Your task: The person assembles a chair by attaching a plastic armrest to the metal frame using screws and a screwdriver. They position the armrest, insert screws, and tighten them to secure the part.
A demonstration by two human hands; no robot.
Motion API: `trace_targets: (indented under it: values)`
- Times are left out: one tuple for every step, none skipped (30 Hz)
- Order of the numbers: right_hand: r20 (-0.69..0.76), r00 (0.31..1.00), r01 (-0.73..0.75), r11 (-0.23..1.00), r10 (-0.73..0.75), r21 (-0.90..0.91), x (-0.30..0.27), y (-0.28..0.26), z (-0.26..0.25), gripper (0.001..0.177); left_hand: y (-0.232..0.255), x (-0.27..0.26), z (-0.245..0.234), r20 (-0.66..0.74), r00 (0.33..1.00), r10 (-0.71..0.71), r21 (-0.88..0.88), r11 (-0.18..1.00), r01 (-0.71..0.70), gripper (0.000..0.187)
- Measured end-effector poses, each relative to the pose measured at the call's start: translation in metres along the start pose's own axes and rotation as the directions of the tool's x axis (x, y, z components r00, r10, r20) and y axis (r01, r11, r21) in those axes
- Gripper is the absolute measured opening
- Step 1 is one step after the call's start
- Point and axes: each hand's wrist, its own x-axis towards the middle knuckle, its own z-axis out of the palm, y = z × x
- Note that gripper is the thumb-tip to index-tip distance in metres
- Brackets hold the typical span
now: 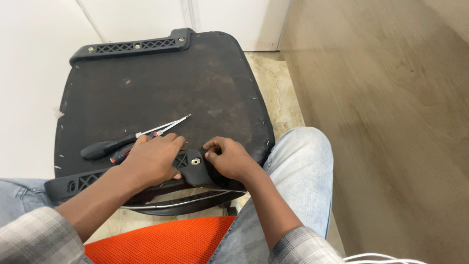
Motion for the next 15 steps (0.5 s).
trace_targets:
  values:
    - [-0.005, 1.0, -0.007, 1.0, 0.007, -0.022, -0.003, 0.0, -0.003, 0.032, 0.003, 0.002, -0.004, 0.019, 1.0, -0.007, 0.032, 0.999, 0.007, 0.064]
    - [-0.02, 1.0, -0.012, 1.0, 0.012, -0.024, -0.005, 0.001, -0.007, 0.032, 0.007, 0.005, -0.007, 0.037, 0.999, -0.015, 0.064, 0.998, 0.013, 0.064]
    - [-0.036, 0.999, -0.015, 1.0, 0.014, -0.027, -0.007, 0.002, -0.01, 0.032, 0.009, 0.008, -0.01, 0.022, 1.0, -0.02, 0.053, 0.998, 0.018, 0.058]
    - [-0.051, 0.999, -0.018, 0.999, 0.016, -0.029, -0.007, 0.002, -0.015, 0.031, 0.01, 0.011, -0.014, 0.007, 1.0, -0.024, 0.043, 0.999, 0.024, 0.054]
    - [-0.068, 0.997, -0.026, 0.999, 0.027, 0.024, -0.007, 0.002, -0.02, 0.031, 0.012, 0.015, -0.018, -0.01, 1.0, -0.028, 0.032, 0.999, 0.029, 0.049]
    - [-0.084, 0.996, -0.032, 0.996, 0.039, 0.077, -0.007, 0.002, -0.026, 0.031, 0.014, 0.021, -0.023, -0.044, 0.999, -0.012, -0.055, 0.998, 0.01, 0.049]
    - [-0.102, 0.994, -0.036, 0.991, 0.05, 0.128, -0.007, 0.002, -0.034, 0.031, 0.017, 0.03, -0.028, -0.081, 0.997, 0.003, -0.142, 0.99, -0.014, 0.048]
    - [-0.168, 0.986, 0.021, 0.993, -0.001, 0.112, -0.007, 0.003, -0.042, 0.03, 0.021, 0.038, -0.033, -0.119, 0.993, 0.015, -0.228, 0.973, -0.042, 0.047]
    - [-0.235, 0.971, 0.077, 0.993, -0.053, 0.091, -0.007, 0.002, -0.052, 0.028, 0.026, 0.046, -0.038, -0.219, 0.973, 0.077, -0.288, 0.947, -0.14, 0.047]
    - [-0.3, 0.948, 0.131, 0.989, -0.106, 0.066, -0.007, 0.001, -0.063, 0.027, 0.029, 0.053, -0.044, -0.319, 0.939, 0.129, -0.338, 0.91, -0.241, 0.046]
    - [-0.346, 0.931, 0.147, 0.987, -0.116, 0.065, -0.006, -0.001, -0.074, 0.027, 0.033, 0.061, -0.05, -0.419, 0.892, 0.172, -0.378, 0.859, -0.344, 0.046]
    - [-0.392, 0.911, 0.163, 0.985, -0.126, 0.063, -0.005, -0.002, -0.087, 0.026, 0.039, 0.07, -0.056, -0.478, 0.856, 0.196, -0.384, 0.83, -0.404, 0.046]
    - [-0.435, 0.89, 0.181, 0.981, -0.137, 0.061, -0.003, -0.005, -0.099, 0.026, 0.043, 0.079, -0.064, -0.535, 0.817, 0.214, -0.385, 0.8, -0.461, 0.046]
    - [-0.471, 0.875, 0.161, 0.985, -0.113, 0.063, -0.001, -0.007, -0.111, 0.025, 0.047, 0.088, -0.072, -0.589, 0.775, 0.229, -0.382, 0.766, -0.517, 0.047]
    - [-0.506, 0.858, 0.142, 0.988, -0.091, 0.064, 0.001, -0.009, -0.125, 0.025, 0.052, 0.095, -0.081, -0.575, 0.789, 0.217, -0.414, 0.754, -0.509, 0.046]
